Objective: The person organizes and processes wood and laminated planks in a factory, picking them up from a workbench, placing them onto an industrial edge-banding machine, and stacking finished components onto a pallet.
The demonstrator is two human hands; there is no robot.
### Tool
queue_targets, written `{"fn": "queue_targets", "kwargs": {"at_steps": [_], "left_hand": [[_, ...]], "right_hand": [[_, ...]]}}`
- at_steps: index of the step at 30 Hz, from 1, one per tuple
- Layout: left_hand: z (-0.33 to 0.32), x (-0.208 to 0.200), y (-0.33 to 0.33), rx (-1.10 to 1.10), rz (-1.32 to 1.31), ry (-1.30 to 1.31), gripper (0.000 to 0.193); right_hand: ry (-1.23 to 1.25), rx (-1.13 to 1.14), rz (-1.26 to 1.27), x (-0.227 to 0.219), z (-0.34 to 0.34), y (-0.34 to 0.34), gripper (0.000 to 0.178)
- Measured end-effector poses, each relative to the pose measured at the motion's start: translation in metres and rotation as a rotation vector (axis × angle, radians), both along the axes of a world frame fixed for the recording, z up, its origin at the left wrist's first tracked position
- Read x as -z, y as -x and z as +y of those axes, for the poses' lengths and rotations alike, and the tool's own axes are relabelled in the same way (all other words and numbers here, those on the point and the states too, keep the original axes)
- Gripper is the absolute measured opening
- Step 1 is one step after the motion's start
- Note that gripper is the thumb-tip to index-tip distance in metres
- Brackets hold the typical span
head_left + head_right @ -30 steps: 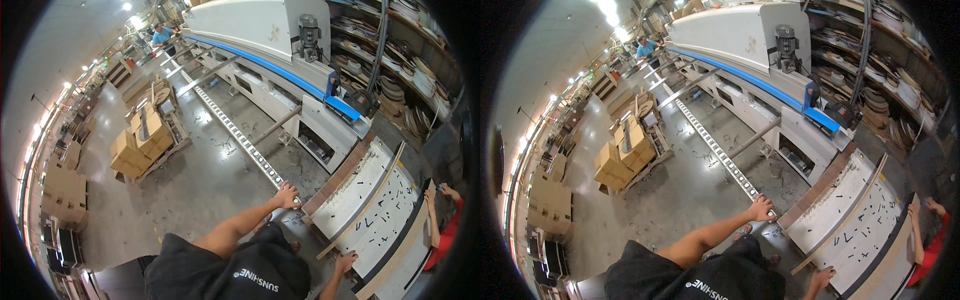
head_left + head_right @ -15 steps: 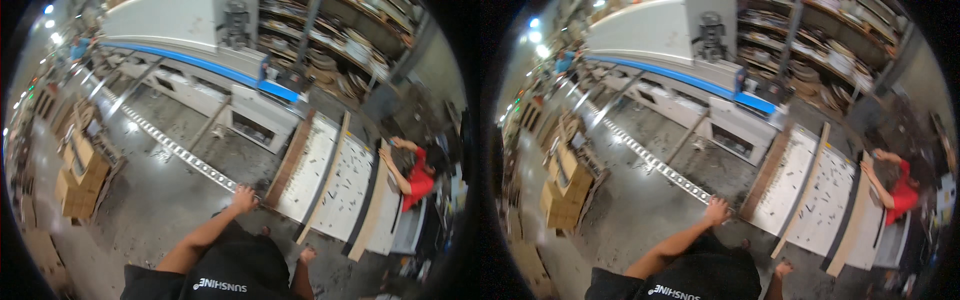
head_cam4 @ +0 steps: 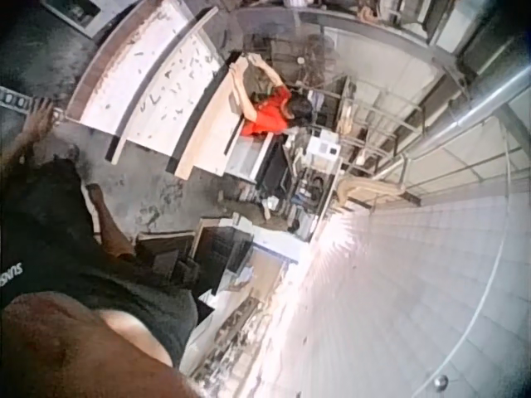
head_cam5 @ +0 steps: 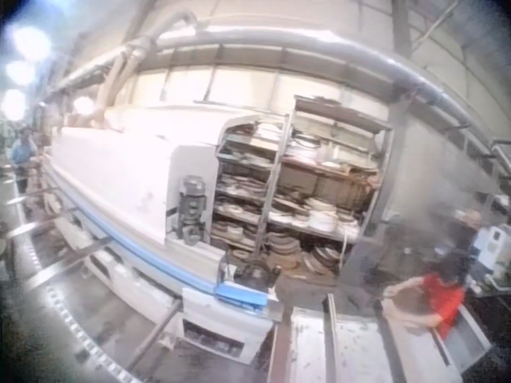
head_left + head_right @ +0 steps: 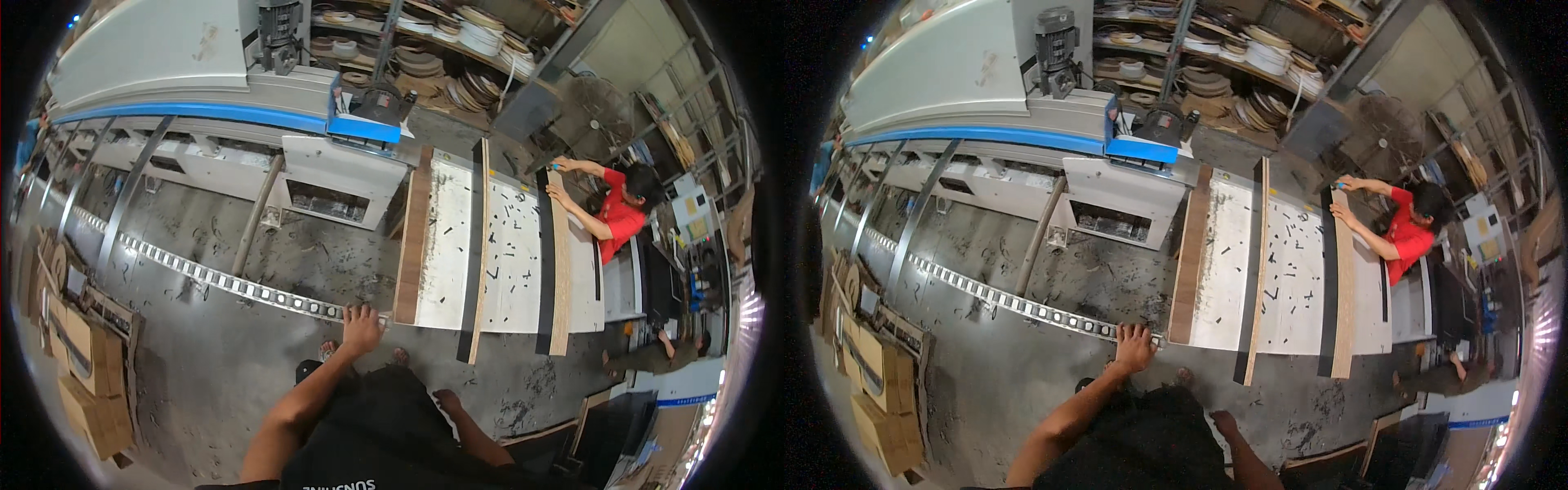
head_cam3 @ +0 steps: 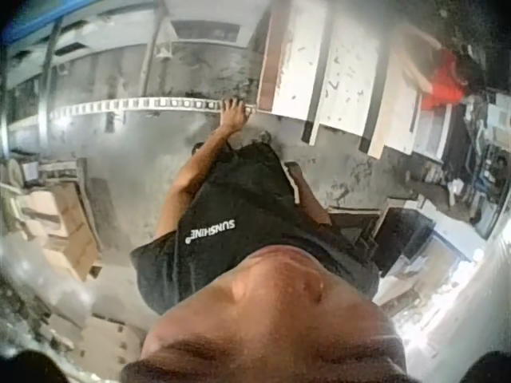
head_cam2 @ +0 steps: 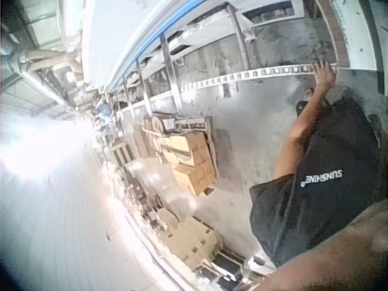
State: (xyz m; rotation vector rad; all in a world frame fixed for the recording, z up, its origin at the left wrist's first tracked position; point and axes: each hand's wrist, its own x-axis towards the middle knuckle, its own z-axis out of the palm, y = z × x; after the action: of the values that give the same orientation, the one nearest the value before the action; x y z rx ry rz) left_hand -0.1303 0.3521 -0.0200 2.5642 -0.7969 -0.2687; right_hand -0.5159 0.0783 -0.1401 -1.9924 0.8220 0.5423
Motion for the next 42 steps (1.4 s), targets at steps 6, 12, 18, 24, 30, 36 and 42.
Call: {"fn": "queue_targets", "kwargs": {"at_steps": [6,12,18,24,30,36,42], "left_hand": [[0.005,-0.004,-0.001,0.033,0.047,0.031,0.045],[0.005,-0.009,-0.004,0.033,0.048,0.021,0.047],[0.008,-0.006,-0.004,0.058,0.078,0.038,0.05],[0.05,-0.013,-0.021,0.072,0.02,0.374,0.061],[0.188,-0.022,-0.1,-0.293,-0.099,0.299,0.057],[0.349,-0.037,-0.186,-0.676,-0.419,0.153,0.055],[0.484,-0.042,-0.224,-1.062,-0.471,-0.058,0.063]], "right_hand": [[-0.234,0.521,-0.125,-0.035,0.036,-0.057,0.037],[-0.076,0.488,-0.102,-0.022,0.086,-0.041,0.028],[-0.215,0.692,0.066,0.003,0.129,0.036,0.028],[-0.212,0.758,0.122,0.001,0.14,0.078,0.032],[-0.396,0.572,-0.189,0.021,0.132,0.072,0.027],[-0.093,0.803,-0.307,0.03,0.121,0.022,0.026],[-0.074,0.733,-0.333,0.015,0.097,-0.011,0.015]]}}
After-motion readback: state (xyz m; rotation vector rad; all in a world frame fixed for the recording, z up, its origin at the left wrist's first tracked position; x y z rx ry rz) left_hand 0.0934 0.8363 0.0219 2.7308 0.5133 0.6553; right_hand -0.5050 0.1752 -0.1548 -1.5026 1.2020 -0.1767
